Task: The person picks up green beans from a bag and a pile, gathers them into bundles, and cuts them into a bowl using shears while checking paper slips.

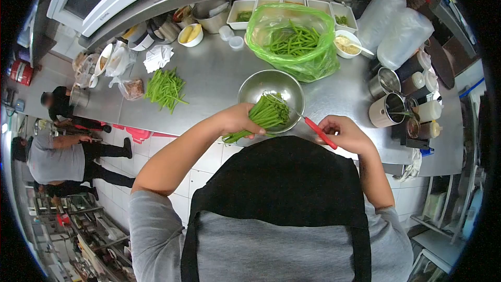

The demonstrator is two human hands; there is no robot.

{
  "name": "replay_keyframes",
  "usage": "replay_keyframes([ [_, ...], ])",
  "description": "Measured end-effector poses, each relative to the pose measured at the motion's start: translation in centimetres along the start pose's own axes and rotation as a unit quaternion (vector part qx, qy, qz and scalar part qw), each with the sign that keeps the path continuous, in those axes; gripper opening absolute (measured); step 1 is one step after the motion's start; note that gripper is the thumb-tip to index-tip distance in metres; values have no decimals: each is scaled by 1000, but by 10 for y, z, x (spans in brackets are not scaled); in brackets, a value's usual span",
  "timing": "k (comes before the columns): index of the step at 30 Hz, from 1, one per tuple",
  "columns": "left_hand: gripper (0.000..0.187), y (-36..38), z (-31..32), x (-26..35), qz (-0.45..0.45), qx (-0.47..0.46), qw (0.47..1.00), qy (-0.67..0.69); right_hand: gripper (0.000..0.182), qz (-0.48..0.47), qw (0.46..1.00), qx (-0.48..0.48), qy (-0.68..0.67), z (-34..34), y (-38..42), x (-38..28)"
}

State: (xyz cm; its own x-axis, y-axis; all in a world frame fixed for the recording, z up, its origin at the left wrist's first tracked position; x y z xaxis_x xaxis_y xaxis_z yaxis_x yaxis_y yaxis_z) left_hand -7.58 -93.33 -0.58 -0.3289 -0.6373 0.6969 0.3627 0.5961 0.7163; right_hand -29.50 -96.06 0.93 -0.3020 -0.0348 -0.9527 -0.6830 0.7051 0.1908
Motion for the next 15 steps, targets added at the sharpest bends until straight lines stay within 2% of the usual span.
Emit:
replay_keyframes([
  [2,24,11,-4,10,26,9,999,-34,31,-54,997,39,42,-12,7,-11],
  [5,24,16,-11,8,58,12,998,-31,33,-27,999,29,-9,-18,16,-6],
  [9,23,16,-11,6,61,13,998,-17,27,23,997,-9,-69,-1,15,-4],
  [10,23,14,-12,3,64,13,998,-14,22,-12,999,-17,-44,5,10,-2],
  [13,22,11,-11,0,61,32,997,-28,18,-30,998,-24,-56,21,-1,8],
  [15,22,10,-9,-1,54,45,997,-34,15,-6,999,-30,-36,25,-4,13],
])
Point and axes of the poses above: each hand's wrist, its own y-axis away from the middle knuckle, its own z-axis out of the palm, x = y × z, the point moved 8 cm from there along -y, towards the middle knuckle, and after that the axes turned 9 degrees about -z, right-handed, at the moved point
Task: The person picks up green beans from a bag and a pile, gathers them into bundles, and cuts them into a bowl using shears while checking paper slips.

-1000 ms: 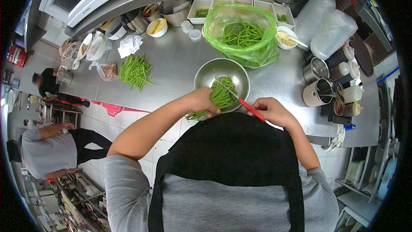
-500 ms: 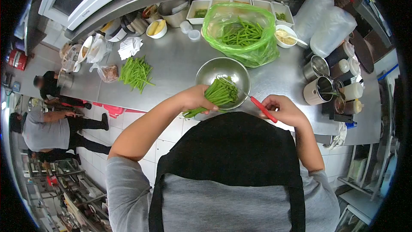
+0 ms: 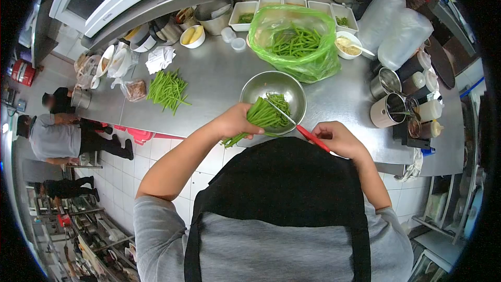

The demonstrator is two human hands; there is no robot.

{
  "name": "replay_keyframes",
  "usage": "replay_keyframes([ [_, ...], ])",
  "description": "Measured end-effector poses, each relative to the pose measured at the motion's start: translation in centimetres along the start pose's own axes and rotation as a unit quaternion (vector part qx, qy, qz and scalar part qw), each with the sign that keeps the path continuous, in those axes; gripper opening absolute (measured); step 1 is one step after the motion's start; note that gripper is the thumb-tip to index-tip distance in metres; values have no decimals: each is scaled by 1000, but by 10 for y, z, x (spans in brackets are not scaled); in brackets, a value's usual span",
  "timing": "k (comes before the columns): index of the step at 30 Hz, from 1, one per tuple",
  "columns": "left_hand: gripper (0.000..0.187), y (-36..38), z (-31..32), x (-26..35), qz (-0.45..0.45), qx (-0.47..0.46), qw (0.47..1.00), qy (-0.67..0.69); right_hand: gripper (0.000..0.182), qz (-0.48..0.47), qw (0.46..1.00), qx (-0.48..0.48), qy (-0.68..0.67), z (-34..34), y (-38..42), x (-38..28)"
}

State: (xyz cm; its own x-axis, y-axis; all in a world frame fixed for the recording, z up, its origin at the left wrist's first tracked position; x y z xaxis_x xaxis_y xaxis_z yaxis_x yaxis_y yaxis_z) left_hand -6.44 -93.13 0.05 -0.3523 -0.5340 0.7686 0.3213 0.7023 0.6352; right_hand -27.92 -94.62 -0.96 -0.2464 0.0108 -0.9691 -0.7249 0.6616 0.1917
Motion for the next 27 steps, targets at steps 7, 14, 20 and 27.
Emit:
replay_keyframes([
  [7,21,-2,3,1,-14,15,999,-45,13,28,1000,0,-8,3,-5,2],
  [14,27,6,-8,0,18,50,998,-34,12,21,998,64,15,-15,12,-9],
  [20,42,18,-15,-5,61,78,994,50,25,1,950,230,210,-69,41,-10],
  [27,56,29,-21,-13,169,85,937,293,32,149,841,282,437,-101,72,29],
])
Point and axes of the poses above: each hand's wrist, its own y-axis away from the middle knuckle, its own z-axis out of the palm, x = y × z, the point moved 8 cm from there along -y, towards the middle knuckle, and after that the axes turned 9 degrees about -z, right-handed, at the moved point
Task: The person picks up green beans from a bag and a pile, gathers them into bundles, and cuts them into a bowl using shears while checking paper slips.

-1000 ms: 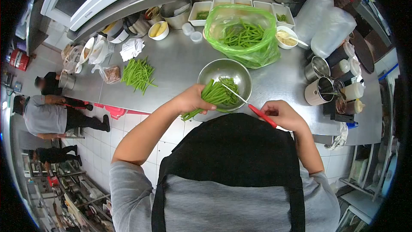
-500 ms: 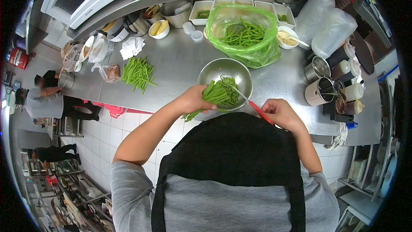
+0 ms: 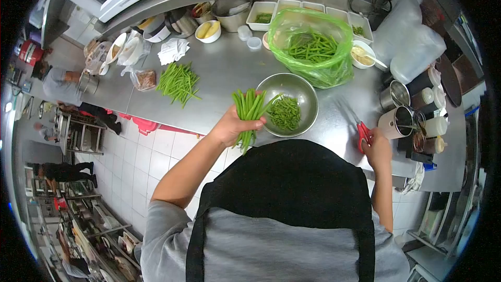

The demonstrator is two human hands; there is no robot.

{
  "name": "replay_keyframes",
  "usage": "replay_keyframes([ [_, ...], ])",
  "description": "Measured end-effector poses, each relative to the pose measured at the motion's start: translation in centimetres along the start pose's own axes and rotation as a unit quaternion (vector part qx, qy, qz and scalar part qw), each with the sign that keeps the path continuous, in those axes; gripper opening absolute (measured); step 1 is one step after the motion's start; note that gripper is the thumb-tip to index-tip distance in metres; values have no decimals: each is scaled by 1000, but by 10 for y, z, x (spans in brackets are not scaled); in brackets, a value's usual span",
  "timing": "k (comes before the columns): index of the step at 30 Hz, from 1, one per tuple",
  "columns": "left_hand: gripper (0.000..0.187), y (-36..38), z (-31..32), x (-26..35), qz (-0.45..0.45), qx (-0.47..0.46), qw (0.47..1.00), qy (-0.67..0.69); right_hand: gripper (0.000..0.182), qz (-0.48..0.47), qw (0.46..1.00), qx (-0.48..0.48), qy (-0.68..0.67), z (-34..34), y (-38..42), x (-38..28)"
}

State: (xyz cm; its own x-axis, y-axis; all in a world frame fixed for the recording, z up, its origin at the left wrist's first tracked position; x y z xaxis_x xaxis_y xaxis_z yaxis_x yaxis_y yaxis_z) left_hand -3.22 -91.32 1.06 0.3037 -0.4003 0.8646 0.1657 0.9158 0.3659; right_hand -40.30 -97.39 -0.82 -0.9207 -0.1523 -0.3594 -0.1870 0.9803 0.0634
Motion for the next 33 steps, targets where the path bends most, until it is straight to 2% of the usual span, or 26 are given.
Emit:
replay_keyframes([
  [3,52,-12,-6,-8,3,20,1000,10,39,-52,998,22,-2,19,-11,1],
  [4,48,-15,-3,-4,19,12,998,62,44,-73,996,39,21,21,-14,-2],
  [7,39,-19,13,10,63,-16,980,190,41,-144,975,133,105,2,-19,-29],
  [9,34,-19,31,9,78,-40,966,244,28,-202,952,223,-48,-26,-19,-64],
  [10,31,-19,44,5,72,-71,964,246,29,-191,945,162,-210,-31,-23,-84],
  [11,31,-19,59,-2,45,-111,962,245,29,-175,910,93,-365,-30,-28,-107],
  [13,31,-16,86,-11,-6,-184,953,239,32,-348,805,44,-479,-41,-29,-169],
  [15,31,-15,94,-12,-30,-202,956,212,36,-415,753,-23,-510,-48,-32,-226],
  [18,31,-9,99,-12,-51,-224,954,191,39,-439,695,-195,-535,-23,-46,-277],
  [21,29,-5,93,-15,-68,-223,953,195,46,-449,699,-419,-366,15,-28,-289],
  [22,28,-7,89,-20,-73,-217,955,187,51,-492,690,-394,-357,14,-26,-292],
  [24,25,-7,87,-10,-49,-213,957,191,53,-405,659,-321,-547,12,-44,-288],
  [25,26,-10,78,6,31,-156,968,192,54,-354,630,-279,-632,12,-52,-283],
  [26,26,-12,71,22,111,-99,970,190,56,-235,598,-265,-719,23,-57,-273],
  [27,26,-11,64,38,191,-40,963,186,56,-159,583,-244,-759,35,-57,-265],
  [28,28,-4,55,59,283,60,951,109,55,-81,562,-220,-793,48,-56,-259],
  [29,27,8,55,79,375,115,920,-9,55,-2,537,-196,-820,59,-51,-252],
  [30,26,20,59,94,457,167,865,-127,53,66,466,-228,-852,70,-40,-256],
  [31,26,32,68,103,525,215,788,-240,52,27,449,-250,-858,71,-40,-262],
  [33,27,12,75,84,471,209,838,-178,52,-47,411,-291,-863,78,-40,-271],
])
Point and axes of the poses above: each hand's wrist, its own y-axis away from the middle knuckle, its own z-axis out of the palm, x = y × z, the point moved 8 cm from there along -y, towards the middle knuckle, and after that the axes turned 9 degrees about -z, right-handed, at the moved point
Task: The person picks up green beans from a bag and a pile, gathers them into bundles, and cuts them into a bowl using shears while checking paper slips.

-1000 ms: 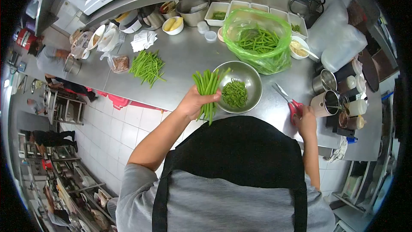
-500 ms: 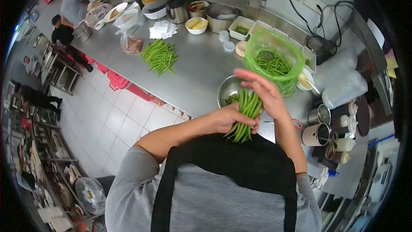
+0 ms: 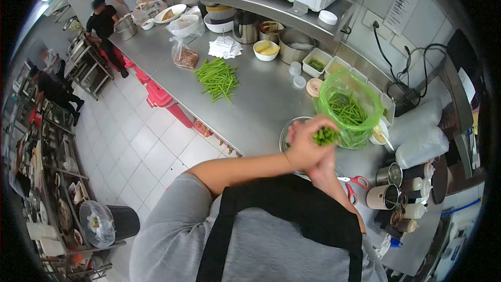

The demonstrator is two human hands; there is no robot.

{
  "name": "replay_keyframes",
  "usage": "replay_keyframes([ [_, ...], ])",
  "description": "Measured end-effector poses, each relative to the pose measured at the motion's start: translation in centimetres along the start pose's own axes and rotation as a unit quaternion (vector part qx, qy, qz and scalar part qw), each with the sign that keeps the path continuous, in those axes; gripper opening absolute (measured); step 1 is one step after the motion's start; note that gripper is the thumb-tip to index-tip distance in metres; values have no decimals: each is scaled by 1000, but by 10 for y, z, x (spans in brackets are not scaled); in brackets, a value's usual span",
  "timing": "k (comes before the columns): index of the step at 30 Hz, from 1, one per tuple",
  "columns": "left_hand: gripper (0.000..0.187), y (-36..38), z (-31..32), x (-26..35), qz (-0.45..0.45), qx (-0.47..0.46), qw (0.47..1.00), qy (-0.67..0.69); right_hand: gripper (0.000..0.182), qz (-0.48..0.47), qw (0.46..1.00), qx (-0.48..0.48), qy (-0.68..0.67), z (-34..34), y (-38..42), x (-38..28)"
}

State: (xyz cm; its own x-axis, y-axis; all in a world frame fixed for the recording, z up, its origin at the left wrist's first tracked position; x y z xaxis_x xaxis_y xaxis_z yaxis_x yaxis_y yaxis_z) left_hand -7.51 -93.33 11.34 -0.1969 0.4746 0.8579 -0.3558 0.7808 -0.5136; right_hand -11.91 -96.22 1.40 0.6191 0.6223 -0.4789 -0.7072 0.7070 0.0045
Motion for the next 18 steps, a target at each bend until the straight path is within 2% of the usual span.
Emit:
replay_keyframes([
  [1,26,5,8,-11,-34,6,999,7,48,-76,996,38,1,-4,0,-6],
  [4,23,15,20,-39,-130,36,991,28,48,-112,991,75,-26,-39,-10,-11],
  [5,22,14,16,-40,-136,43,989,30,50,-124,990,74,-5,-59,-18,-14],
  [8,21,10,1,-31,-110,52,992,20,52,-103,985,76,-115,-47,-10,-21],
  [9,29,11,1,-28,-65,43,997,-25,53,-88,983,-9,-158,-50,-19,-15],
  [10,29,13,6,-35,-77,32,996,-34,55,-66,974,-94,-195,-37,-24,-9],
  [12,29,16,20,-47,-100,9,994,-49,56,-11,999,-17,-30,-36,-14,1],
  [13,32,16,27,-50,-187,-31,982,30,56,11,998,-52,-43,-20,-6,9],
  [16,37,9,15,-44,-104,16,983,-150,56,-4,999,-12,-33,-26,-1,12],
  [18,34,6,10,-26,4,20,978,-208,55,-28,999,20,-29,-39,-3,5],
])
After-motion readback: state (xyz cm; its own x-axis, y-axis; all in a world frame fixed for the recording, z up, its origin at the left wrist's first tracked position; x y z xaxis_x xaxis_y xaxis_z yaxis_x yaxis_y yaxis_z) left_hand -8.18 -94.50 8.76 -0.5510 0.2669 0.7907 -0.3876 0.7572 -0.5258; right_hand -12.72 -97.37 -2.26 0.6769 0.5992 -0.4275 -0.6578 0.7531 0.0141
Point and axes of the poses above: each hand's wrist, its own y-axis away from the middle knuckle, its own z-axis out of the palm, x = y × z, the point moved 8 cm from there along -y, towards the middle knuckle, and after that the axes turned 9 degrees about -z, right-handed, at the moved point
